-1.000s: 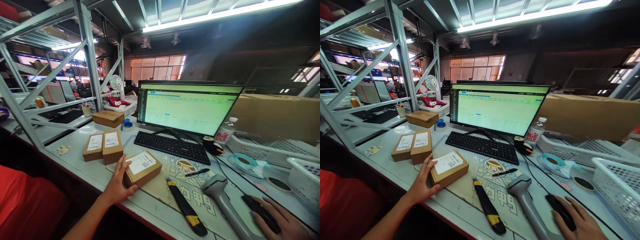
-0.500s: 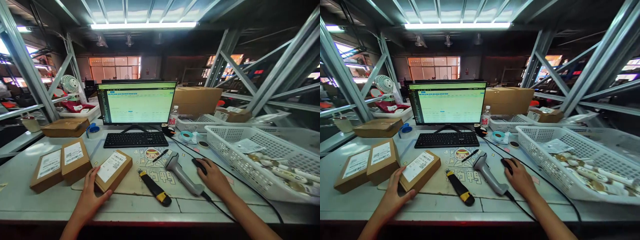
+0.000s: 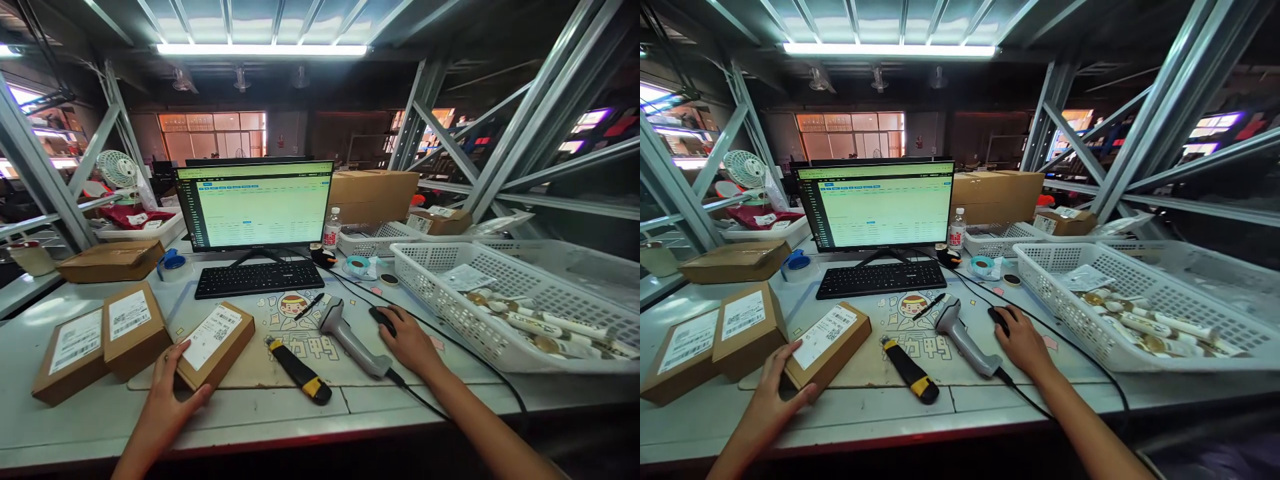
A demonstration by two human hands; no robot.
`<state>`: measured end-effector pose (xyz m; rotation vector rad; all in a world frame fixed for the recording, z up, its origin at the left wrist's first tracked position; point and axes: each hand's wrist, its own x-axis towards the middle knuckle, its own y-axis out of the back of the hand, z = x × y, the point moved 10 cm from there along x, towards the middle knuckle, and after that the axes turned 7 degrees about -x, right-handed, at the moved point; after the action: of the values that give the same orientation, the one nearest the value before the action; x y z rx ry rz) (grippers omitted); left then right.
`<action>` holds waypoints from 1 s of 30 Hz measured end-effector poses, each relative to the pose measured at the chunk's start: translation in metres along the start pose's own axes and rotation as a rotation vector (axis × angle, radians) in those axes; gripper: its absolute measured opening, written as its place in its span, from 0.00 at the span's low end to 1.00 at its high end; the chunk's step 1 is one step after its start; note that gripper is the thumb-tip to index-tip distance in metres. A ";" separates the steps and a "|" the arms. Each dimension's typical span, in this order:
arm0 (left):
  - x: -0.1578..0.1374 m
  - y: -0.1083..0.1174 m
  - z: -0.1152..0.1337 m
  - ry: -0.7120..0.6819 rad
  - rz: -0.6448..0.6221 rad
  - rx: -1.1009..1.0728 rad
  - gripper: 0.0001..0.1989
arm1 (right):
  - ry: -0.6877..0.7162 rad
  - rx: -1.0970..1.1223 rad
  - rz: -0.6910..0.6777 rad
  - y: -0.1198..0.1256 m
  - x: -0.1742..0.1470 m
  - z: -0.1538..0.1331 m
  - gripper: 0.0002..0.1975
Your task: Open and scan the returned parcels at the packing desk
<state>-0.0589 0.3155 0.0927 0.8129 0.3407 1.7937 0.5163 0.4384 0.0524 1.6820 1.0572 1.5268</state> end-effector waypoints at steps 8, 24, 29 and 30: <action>0.000 -0.001 -0.002 0.056 -0.032 0.013 0.40 | -0.010 -0.010 -0.028 0.000 0.000 -0.001 0.24; 0.002 0.024 0.000 -0.007 0.137 -0.043 0.29 | 0.000 -0.013 -0.015 0.003 0.000 -0.005 0.23; 0.001 0.028 -0.004 0.004 0.154 -0.134 0.31 | 0.005 -0.014 -0.020 0.004 0.000 -0.005 0.23; 0.000 0.028 -0.007 0.027 0.154 -0.143 0.32 | 0.004 -0.017 -0.025 0.004 0.000 -0.005 0.23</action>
<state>-0.0839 0.3065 0.1043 0.7303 0.1683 1.9503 0.5119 0.4361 0.0566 1.6488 1.0607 1.5196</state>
